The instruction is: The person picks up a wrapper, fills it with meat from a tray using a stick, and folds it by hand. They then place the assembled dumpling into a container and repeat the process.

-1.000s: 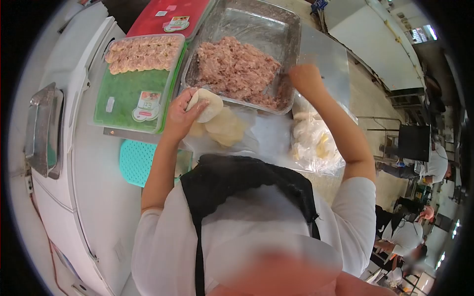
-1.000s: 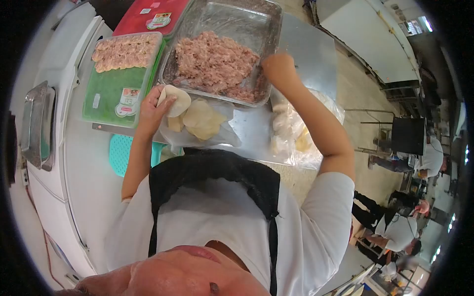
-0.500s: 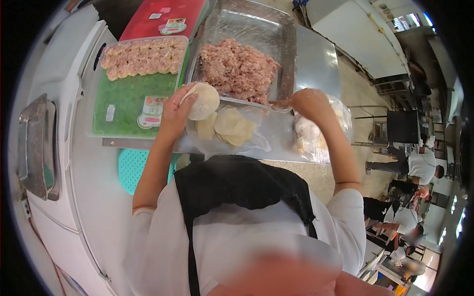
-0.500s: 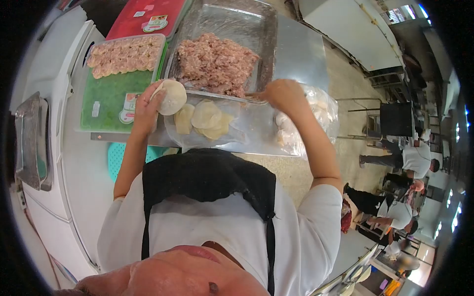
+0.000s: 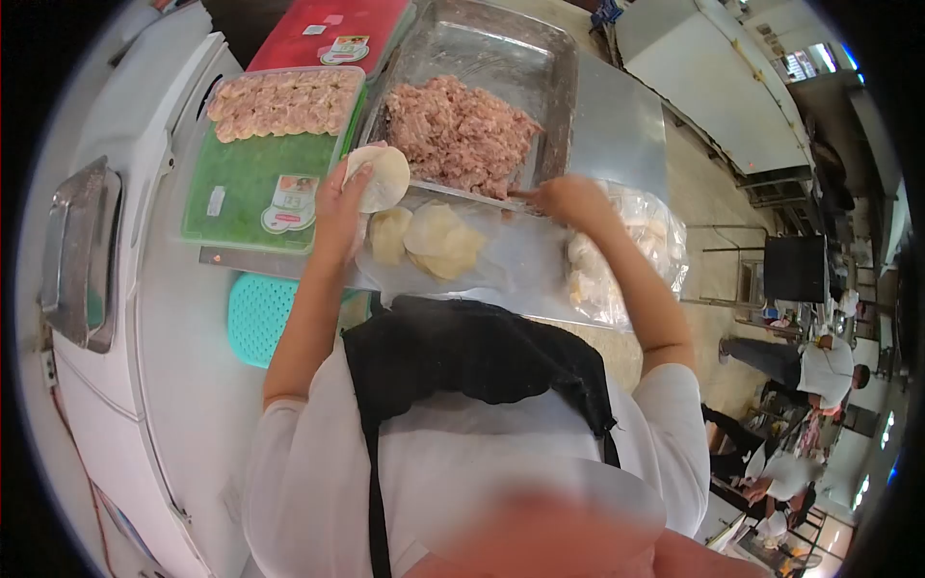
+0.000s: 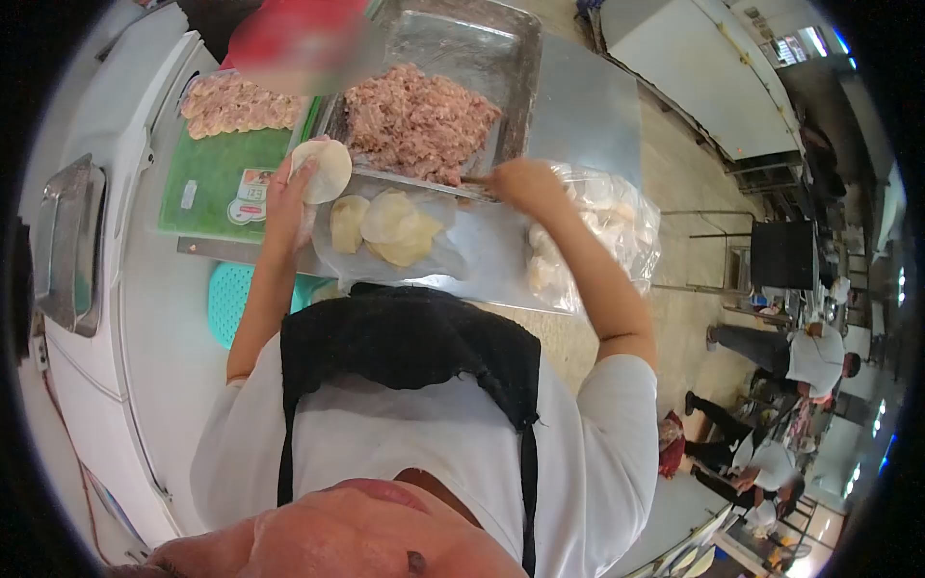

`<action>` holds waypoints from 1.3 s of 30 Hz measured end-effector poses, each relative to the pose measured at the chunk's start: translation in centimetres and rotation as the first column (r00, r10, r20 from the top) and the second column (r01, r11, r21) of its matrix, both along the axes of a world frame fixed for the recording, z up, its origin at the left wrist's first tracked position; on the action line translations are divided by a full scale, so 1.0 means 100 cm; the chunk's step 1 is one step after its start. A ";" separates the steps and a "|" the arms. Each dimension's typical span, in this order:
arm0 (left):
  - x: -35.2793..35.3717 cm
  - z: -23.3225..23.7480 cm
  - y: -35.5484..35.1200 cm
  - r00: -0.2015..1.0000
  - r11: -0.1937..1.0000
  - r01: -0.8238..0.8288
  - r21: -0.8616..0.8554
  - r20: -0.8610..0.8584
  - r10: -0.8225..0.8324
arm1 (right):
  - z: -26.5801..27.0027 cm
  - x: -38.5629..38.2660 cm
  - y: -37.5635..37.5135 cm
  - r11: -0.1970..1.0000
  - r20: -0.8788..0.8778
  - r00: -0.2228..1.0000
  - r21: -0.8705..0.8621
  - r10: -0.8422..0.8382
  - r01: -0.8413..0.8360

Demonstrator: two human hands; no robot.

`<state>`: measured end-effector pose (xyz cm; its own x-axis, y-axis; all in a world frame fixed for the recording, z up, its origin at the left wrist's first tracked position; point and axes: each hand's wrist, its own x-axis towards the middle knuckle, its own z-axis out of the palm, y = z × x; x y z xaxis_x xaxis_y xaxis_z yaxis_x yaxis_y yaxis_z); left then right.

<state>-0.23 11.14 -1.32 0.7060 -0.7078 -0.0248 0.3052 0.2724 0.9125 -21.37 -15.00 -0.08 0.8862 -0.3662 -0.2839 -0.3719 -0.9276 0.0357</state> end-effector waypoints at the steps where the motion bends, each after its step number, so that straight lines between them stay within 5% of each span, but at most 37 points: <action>1: -0.002 -0.002 -0.002 0.998 0.999 -0.034 -0.033 -0.056 0.032 | -0.007 -0.002 0.010 0.999 0.046 0.998 0.037 -0.033 0.031; 6: -0.011 -0.027 -0.014 0.922 0.974 -0.199 -0.112 -0.356 0.148 | 0.000 -0.021 0.003 0.791 0.230 0.921 0.599 -0.316 0.122; 9: -0.022 -0.029 -0.044 0.838 0.971 -0.161 -0.177 -0.544 0.040 | 0.012 -0.012 0.012 0.641 0.350 0.787 0.764 -0.508 0.074; 12: -0.041 0.002 -0.082 0.768 0.938 -0.157 -0.308 -0.636 -0.080 | 0.004 0.009 0.007 0.633 0.376 0.757 0.771 -0.533 0.063; 15: -0.041 0.022 -0.106 0.701 0.891 -0.205 -0.405 -0.696 -0.155 | -0.015 0.026 0.027 0.844 0.714 0.635 0.506 -0.295 -0.176; 18: -0.025 0.015 -0.109 0.647 0.892 -0.268 -0.364 -0.754 -0.114 | 0.004 0.019 0.022 0.949 0.621 0.781 0.282 -0.067 -0.143; 21: -0.010 -0.003 -0.099 0.647 0.915 -0.248 -0.319 -0.757 -0.088 | 0.064 0.011 0.044 0.991 0.351 0.936 0.134 -0.034 -0.015; 24: -0.009 0.017 -0.096 0.679 0.938 -0.182 -0.294 -0.728 -0.096 | 0.028 0.022 0.047 0.992 0.499 0.865 0.072 0.051 -0.100; 27: -0.003 0.030 -0.092 0.672 0.961 -0.205 -0.188 -0.740 -0.002 | 0.086 0.023 0.056 0.999 0.295 0.954 0.003 0.045 -0.049; 30: 0.000 0.029 -0.091 0.683 0.947 -0.195 -0.256 -0.728 -0.056 | 0.084 0.026 0.074 0.996 0.488 0.870 0.014 0.071 -0.089; 33: -0.007 0.049 -0.093 0.676 0.919 -0.199 -0.340 -0.727 -0.123 | 0.057 0.033 0.069 0.988 0.493 0.869 0.100 0.050 -0.114; 35: 0.004 0.037 -0.089 0.628 0.898 -0.170 -0.406 -0.747 -0.219 | 0.065 0.025 0.046 0.946 0.646 0.761 0.204 0.062 -0.251; 36: 0.006 0.033 -0.085 0.761 0.913 -0.030 -0.406 -0.602 -0.243 | 0.071 0.022 0.038 0.913 0.717 0.695 0.249 0.050 -0.322; 38: 0.006 0.026 -0.077 0.914 0.919 0.236 -0.315 -0.249 -0.320 | 0.079 0.015 0.031 0.866 0.584 0.788 0.479 -0.193 -0.143; 39: 0.002 0.032 -0.075 0.979 0.958 0.205 -0.200 0.041 -0.201 | 0.083 0.011 0.031 0.814 0.490 0.816 0.579 -0.308 -0.040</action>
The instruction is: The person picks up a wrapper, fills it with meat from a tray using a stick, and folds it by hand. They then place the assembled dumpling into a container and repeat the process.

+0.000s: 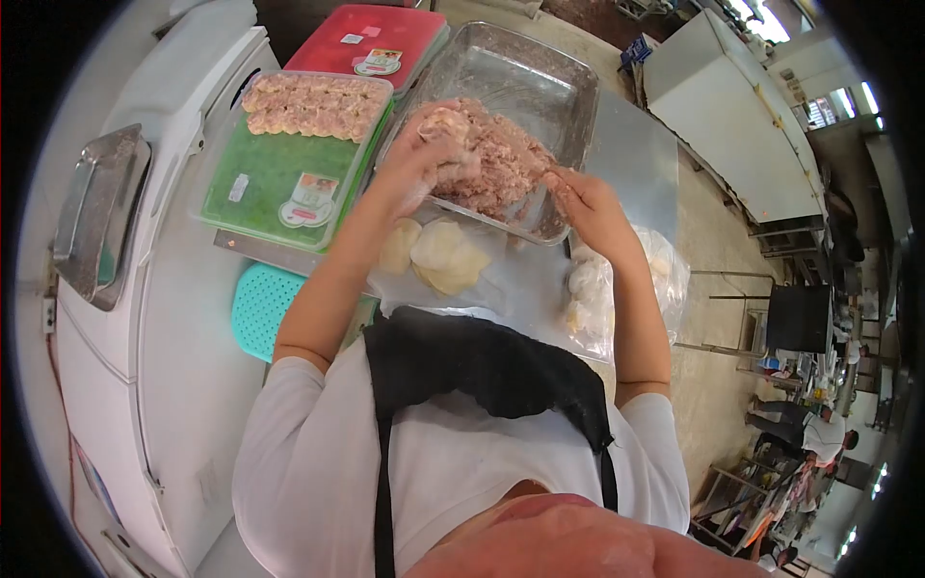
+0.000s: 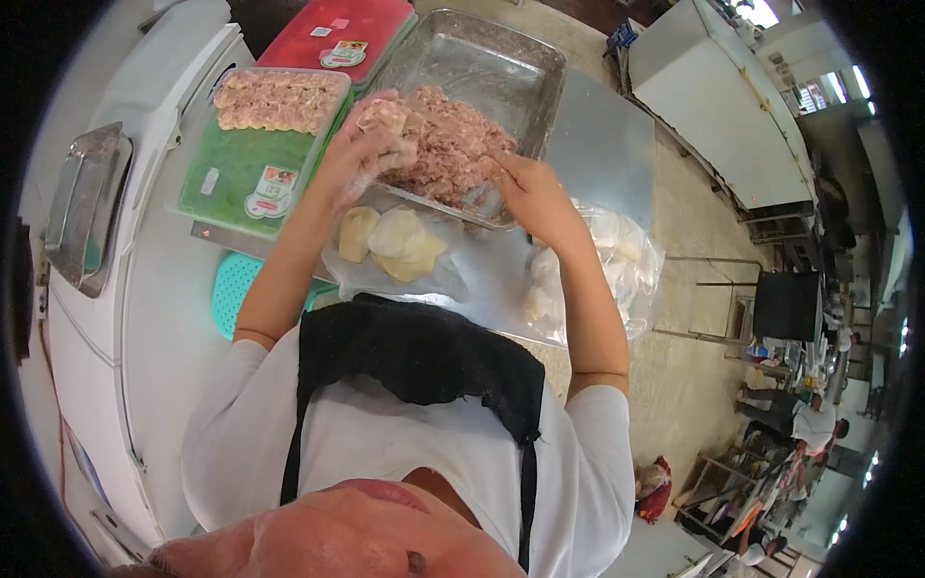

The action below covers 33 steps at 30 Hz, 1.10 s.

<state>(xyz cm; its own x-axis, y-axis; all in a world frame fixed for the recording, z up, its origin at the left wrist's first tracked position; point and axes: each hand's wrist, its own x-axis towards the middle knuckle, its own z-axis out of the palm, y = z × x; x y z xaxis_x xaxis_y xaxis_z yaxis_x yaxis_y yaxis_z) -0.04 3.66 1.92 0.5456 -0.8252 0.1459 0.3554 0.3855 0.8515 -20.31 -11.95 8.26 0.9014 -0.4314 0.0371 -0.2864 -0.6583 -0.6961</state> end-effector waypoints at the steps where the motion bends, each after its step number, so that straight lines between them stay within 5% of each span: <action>1: -0.004 0.008 0.002 0.944 0.992 -0.124 0.030 0.312 0.109 | 0.006 -0.003 0.000 0.999 -0.056 0.998 0.038 0.037 -0.035; 2: -0.006 0.015 0.003 0.781 0.967 -0.253 0.021 0.594 0.191 | 0.012 -0.006 -0.001 0.995 -0.109 0.991 0.077 0.079 -0.071; 5: -0.003 0.024 0.001 0.561 0.986 -0.164 0.012 0.824 0.083 | 0.021 -0.015 0.000 0.986 -0.136 0.980 0.095 0.148 -0.136; 8: -0.001 0.036 0.002 0.570 0.962 0.082 0.259 0.780 -0.259 | -0.006 -0.016 -0.008 0.948 0.046 0.949 0.045 0.313 -0.315; 11: -0.007 0.033 0.000 0.347 0.973 0.108 0.203 0.910 -0.229 | -0.040 -0.011 -0.030 0.904 0.061 0.903 0.029 0.425 -0.427; 15: -0.013 0.007 -0.005 0.423 0.922 -0.142 0.362 0.864 -0.274 | -0.069 0.001 -0.069 0.912 -0.012 0.915 -0.080 0.403 -0.403; 18: 0.004 -0.035 -0.012 0.604 0.824 -0.334 0.458 0.775 -0.186 | -0.049 -0.005 -0.036 0.857 0.144 0.973 -0.509 0.180 -0.083; 19: 0.003 -0.039 -0.012 0.666 0.772 -0.361 0.523 0.724 -0.180 | -0.052 -0.005 -0.027 0.855 0.146 0.966 -0.507 0.212 -0.111; 21: 0.005 -0.044 -0.011 0.667 0.703 -0.409 0.582 0.716 -0.205 | -0.072 -0.006 -0.017 0.851 0.144 0.954 -0.501 0.261 -0.157; 24: -0.002 -0.036 -0.009 0.561 0.716 -0.420 0.557 0.780 -0.278 | -0.116 -0.003 -0.063 0.843 -0.138 0.988 -0.522 0.070 -0.133; 26: -0.012 -0.001 0.004 0.590 0.781 -0.339 0.525 0.765 -0.258 | -0.091 -0.019 -0.068 0.898 -0.180 0.982 -0.421 0.056 -0.128; 29: -0.012 0.010 0.015 0.500 0.938 -0.281 0.202 0.865 -0.036 | -0.057 -0.036 -0.058 0.972 -0.123 0.992 -0.228 0.028 -0.055; 31: -0.012 0.023 0.021 0.505 0.967 -0.186 0.176 0.861 -0.059 | -0.026 -0.042 -0.037 1.000 0.009 1.000 0.001 -0.023 0.023; 33: -0.008 0.034 0.026 0.490 0.965 -0.089 0.249 0.854 -0.175 | -0.020 -0.034 -0.012 0.990 0.081 0.987 0.011 0.139 -0.141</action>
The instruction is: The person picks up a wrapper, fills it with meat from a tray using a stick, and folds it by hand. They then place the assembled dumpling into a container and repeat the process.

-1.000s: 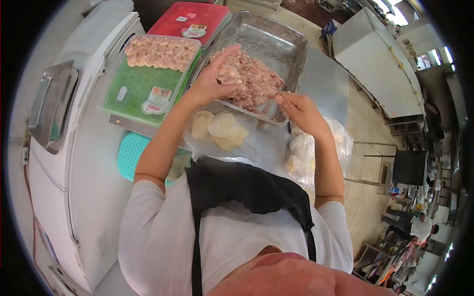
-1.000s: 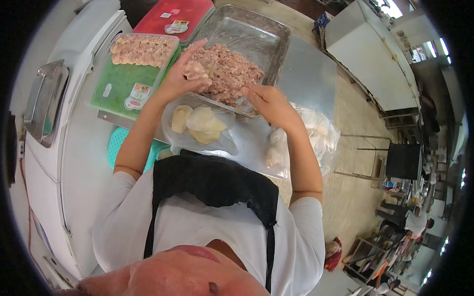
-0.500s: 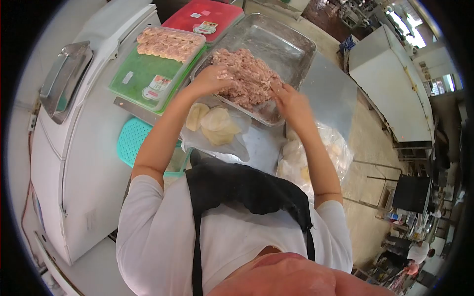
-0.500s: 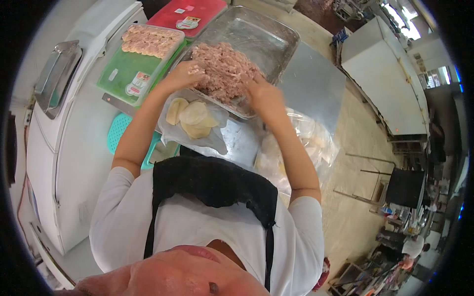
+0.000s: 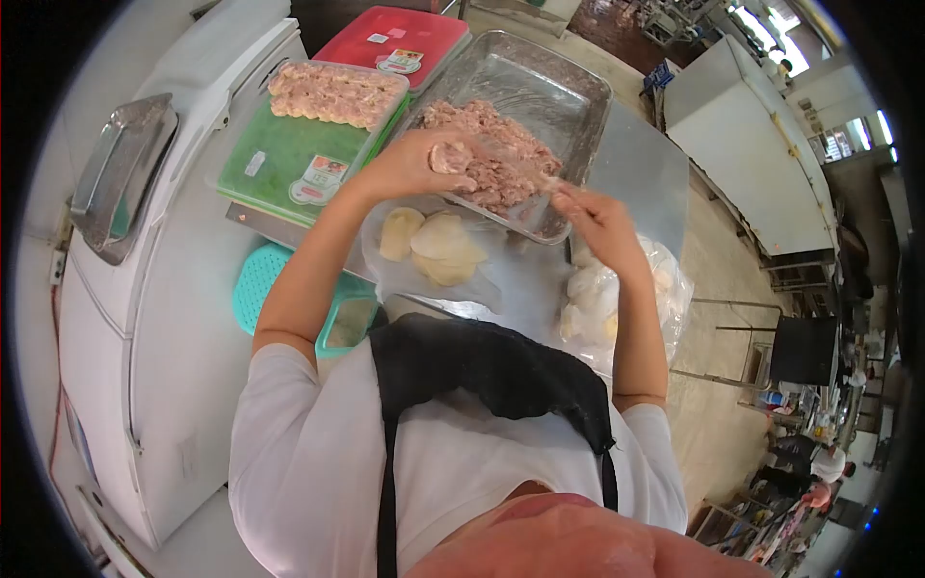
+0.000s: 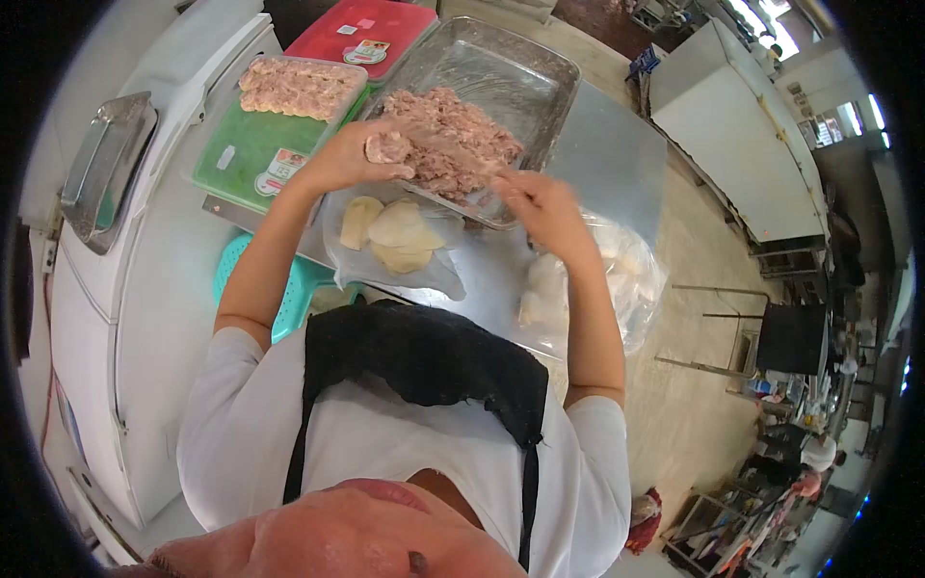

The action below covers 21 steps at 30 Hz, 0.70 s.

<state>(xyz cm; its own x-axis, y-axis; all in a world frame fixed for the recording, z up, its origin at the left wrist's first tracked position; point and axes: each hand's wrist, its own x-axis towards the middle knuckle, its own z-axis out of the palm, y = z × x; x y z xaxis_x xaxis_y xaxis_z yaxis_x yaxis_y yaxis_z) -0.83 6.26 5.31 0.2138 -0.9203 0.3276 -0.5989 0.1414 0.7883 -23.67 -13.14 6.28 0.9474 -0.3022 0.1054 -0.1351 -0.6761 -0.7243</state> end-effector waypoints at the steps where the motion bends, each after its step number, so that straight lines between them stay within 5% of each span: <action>1: 0.003 0.005 0.001 0.999 0.995 0.051 0.085 0.011 -0.052 | 0.002 0.005 0.011 0.997 0.038 0.996 0.004 0.082 -0.082; 5: 0.027 0.014 0.024 0.989 0.964 0.035 0.262 0.127 -0.070 | 0.010 0.036 0.037 0.967 -0.049 0.995 -0.236 0.090 -0.099; 7: 0.047 -0.023 0.040 0.978 0.989 -0.131 0.070 0.170 0.118 | 0.039 0.047 0.054 0.898 -0.045 0.998 -0.439 -0.040 0.016; 8: 0.057 -0.036 0.048 0.960 0.977 -0.213 -0.028 0.178 0.214 | 0.037 0.054 0.066 0.890 0.006 1.000 -0.455 0.009 -0.005; 11: 0.078 -0.011 0.068 0.988 0.999 -0.002 -0.041 0.156 0.008 | 0.026 0.077 0.096 0.866 0.094 0.988 -0.497 0.121 -0.059; 13: 0.091 -0.009 0.083 0.994 0.998 -0.018 0.065 0.112 0.010 | 0.035 0.100 0.109 0.853 0.082 0.983 -0.512 0.166 -0.101; 14: 0.098 -0.007 0.091 0.995 0.993 -0.030 0.115 0.095 0.020 | 0.049 0.101 0.114 0.843 -0.038 0.999 -0.535 0.038 -0.053; 17: 0.109 0.005 0.118 0.997 0.996 0.034 0.086 -0.074 -0.027 | 0.057 0.116 0.139 0.893 0.103 0.993 -0.449 0.049 0.003; 21: 0.133 -0.005 0.136 0.997 0.996 -0.036 0.081 -0.060 0.041 | 0.022 0.151 0.172 0.896 0.005 0.996 -0.437 0.091 -0.080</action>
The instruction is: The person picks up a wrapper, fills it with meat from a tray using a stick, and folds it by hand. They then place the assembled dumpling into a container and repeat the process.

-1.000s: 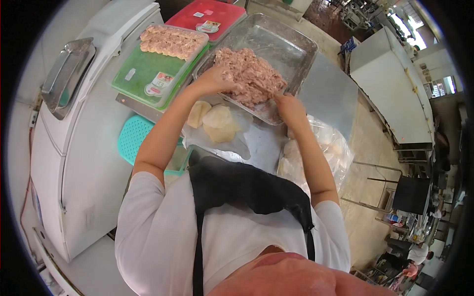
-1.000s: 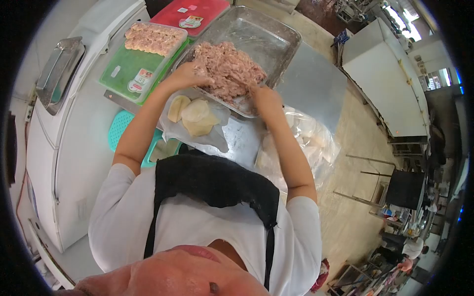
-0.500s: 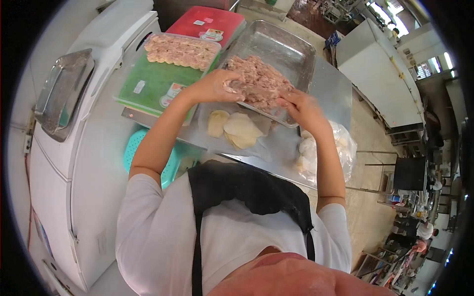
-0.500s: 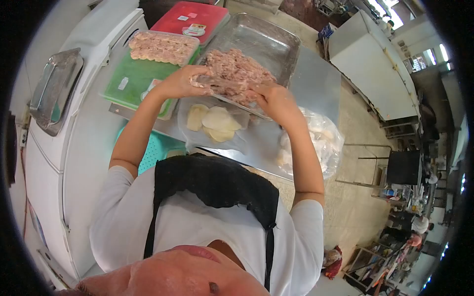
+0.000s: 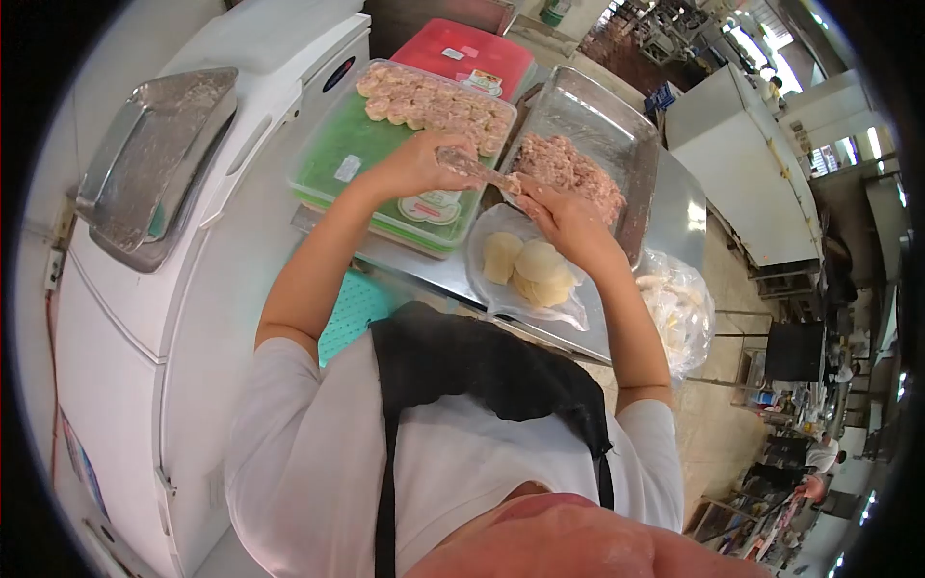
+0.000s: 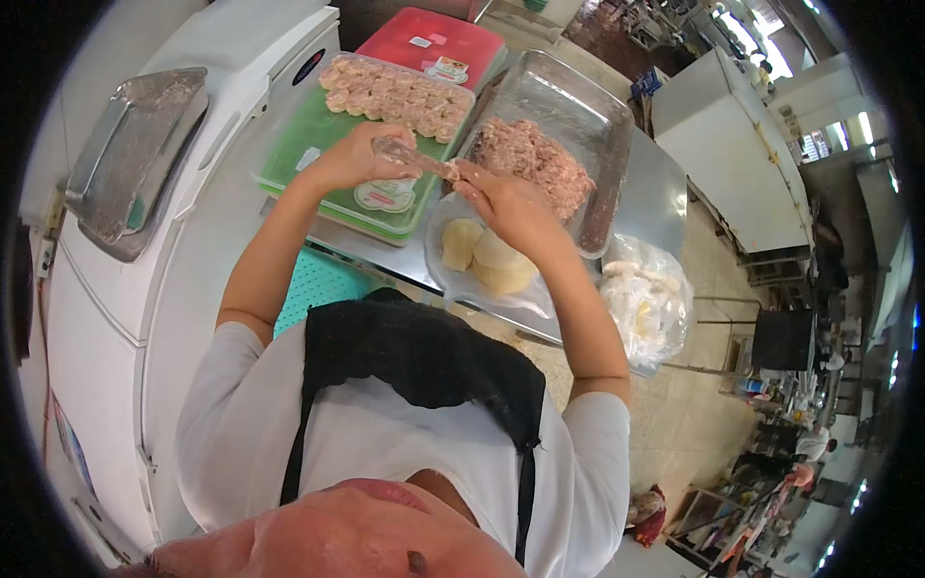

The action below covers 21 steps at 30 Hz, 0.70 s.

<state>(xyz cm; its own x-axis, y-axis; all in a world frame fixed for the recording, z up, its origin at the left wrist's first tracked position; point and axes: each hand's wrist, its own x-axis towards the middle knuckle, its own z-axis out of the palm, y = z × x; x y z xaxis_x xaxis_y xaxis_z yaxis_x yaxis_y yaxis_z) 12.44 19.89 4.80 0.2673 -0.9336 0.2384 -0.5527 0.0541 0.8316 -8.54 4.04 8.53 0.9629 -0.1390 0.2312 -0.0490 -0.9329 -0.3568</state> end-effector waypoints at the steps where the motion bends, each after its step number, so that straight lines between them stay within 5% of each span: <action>1: 0.010 -0.001 0.006 0.998 0.996 -0.048 0.079 0.045 0.045 | 0.000 0.006 0.000 1.000 0.001 1.000 0.005 0.008 -0.008; 8: 0.109 -0.035 0.056 0.968 0.966 -0.250 0.073 0.008 0.250 | -0.019 -0.020 -0.020 0.937 -0.009 0.982 0.297 -0.190 0.184; 11: 0.160 -0.068 0.052 0.780 0.840 -0.542 0.043 0.397 0.483 | -0.042 -0.045 -0.036 0.874 0.020 0.937 0.368 -0.350 0.318; 13: 0.169 -0.066 0.045 0.693 0.804 -0.594 0.008 0.512 0.507 | -0.050 -0.057 -0.042 0.807 -0.029 0.915 0.461 -0.402 0.369; 17: 0.168 -0.057 0.024 0.606 0.708 -0.707 0.002 0.519 0.603 | -0.050 -0.067 -0.033 0.670 -0.125 0.861 0.577 -0.493 0.467; 21: 0.178 -0.059 0.016 0.534 0.749 -0.662 0.018 0.713 0.455 | -0.045 -0.068 -0.021 0.593 -0.166 0.835 0.633 -0.524 0.498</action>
<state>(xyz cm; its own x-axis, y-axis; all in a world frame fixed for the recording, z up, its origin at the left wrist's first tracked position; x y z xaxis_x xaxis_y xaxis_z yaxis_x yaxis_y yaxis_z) 30.27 21.52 -1.12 0.6358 -0.6924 0.3411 -0.7680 -0.6116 0.1900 -15.36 1.97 4.01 0.6813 -0.7283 -0.0732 -0.4219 -0.3089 -0.8524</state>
